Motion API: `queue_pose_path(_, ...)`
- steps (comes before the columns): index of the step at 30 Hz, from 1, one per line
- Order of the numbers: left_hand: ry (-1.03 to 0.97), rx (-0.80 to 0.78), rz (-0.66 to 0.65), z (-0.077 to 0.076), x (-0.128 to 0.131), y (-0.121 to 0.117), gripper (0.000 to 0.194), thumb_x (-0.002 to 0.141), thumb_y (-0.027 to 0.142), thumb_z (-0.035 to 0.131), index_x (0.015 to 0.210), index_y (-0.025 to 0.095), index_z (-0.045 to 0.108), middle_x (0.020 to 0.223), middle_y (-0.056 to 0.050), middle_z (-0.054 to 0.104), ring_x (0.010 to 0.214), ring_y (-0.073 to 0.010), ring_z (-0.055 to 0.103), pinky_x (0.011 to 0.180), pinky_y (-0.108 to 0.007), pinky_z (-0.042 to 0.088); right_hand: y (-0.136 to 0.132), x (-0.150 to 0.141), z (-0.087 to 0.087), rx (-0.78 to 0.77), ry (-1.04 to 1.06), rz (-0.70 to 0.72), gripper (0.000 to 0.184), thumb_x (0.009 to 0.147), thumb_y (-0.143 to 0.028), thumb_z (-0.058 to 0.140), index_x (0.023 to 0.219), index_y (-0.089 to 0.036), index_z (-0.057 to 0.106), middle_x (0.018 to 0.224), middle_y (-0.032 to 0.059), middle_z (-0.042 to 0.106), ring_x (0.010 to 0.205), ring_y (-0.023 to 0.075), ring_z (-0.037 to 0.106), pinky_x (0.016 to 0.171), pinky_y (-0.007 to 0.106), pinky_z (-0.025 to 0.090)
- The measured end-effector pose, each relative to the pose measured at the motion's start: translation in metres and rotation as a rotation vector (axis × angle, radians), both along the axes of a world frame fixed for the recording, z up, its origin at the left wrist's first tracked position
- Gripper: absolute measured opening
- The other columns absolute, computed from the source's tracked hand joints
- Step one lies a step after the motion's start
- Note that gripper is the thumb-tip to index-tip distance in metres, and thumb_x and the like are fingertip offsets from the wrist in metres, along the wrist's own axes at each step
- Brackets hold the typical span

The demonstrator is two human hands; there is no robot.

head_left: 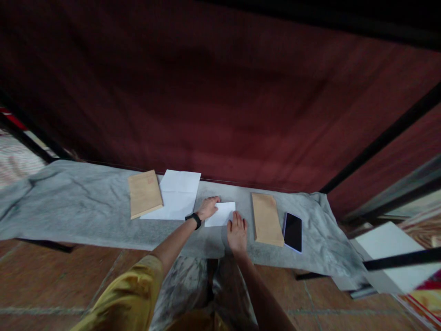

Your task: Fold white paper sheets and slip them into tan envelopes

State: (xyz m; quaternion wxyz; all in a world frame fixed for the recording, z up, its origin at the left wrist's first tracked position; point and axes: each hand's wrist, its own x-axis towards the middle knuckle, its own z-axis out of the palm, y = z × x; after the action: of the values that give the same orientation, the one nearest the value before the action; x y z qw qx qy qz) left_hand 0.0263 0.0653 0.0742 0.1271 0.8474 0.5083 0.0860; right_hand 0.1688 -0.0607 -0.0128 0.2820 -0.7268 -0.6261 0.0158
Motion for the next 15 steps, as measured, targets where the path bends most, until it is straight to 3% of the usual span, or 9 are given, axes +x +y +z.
queue_pose_path(4,-0.084,0.132,-0.025,0.022,-0.008,-0.016,0.022,0.093,0.012,0.051,0.105,0.021,0.067,0.114,-0.008,0.068,0.116,-0.0245,0.059,0.104,-0.038,0.043,0.003,0.010,-0.009,0.119,0.256,-0.069,0.058,0.107,-0.038,0.022,0.151,-0.007,0.045,0.150,0.0185,0.054,0.140,0.0251,0.049,0.116,0.040,0.038)
queue_pose_path(7,-0.113,0.211,-0.045,0.023,-0.017,-0.038,0.026,0.095,0.013,0.048,0.112,0.022,0.066,0.119,-0.008,0.065,0.122,-0.0259,0.054,0.108,-0.042,0.041,0.003,0.018,-0.015,0.167,0.348,-0.123,0.064,0.107,-0.040,0.016,0.151,-0.003,0.042,0.148,0.0226,0.055,0.137,0.0263,0.051,0.112,0.040,0.043)
queue_pose_path(9,-0.075,0.258,-0.059,0.012,-0.024,-0.058,0.029,0.095,0.012,0.046,0.114,0.022,0.066,0.121,-0.008,0.065,0.120,-0.0261,0.056,0.107,-0.042,0.042,0.002,0.021,-0.018,0.181,0.369,-0.142,0.065,0.107,-0.042,0.013,0.151,-0.005,0.042,0.146,0.0225,0.056,0.135,0.0261,0.053,0.110,0.042,0.045)
queue_pose_path(15,0.028,0.187,-0.109,-0.039,-0.037,-0.108,0.046,0.093,0.004,0.042,0.128,0.022,0.064,0.137,-0.008,0.065,0.126,-0.0233,0.059,0.111,-0.040,0.043,0.002,0.022,-0.018,0.181,0.367,-0.065,0.057,0.104,-0.036,0.020,0.144,-0.011,0.053,0.140,0.0169,0.063,0.131,0.0231,0.057,0.110,0.041,0.045)
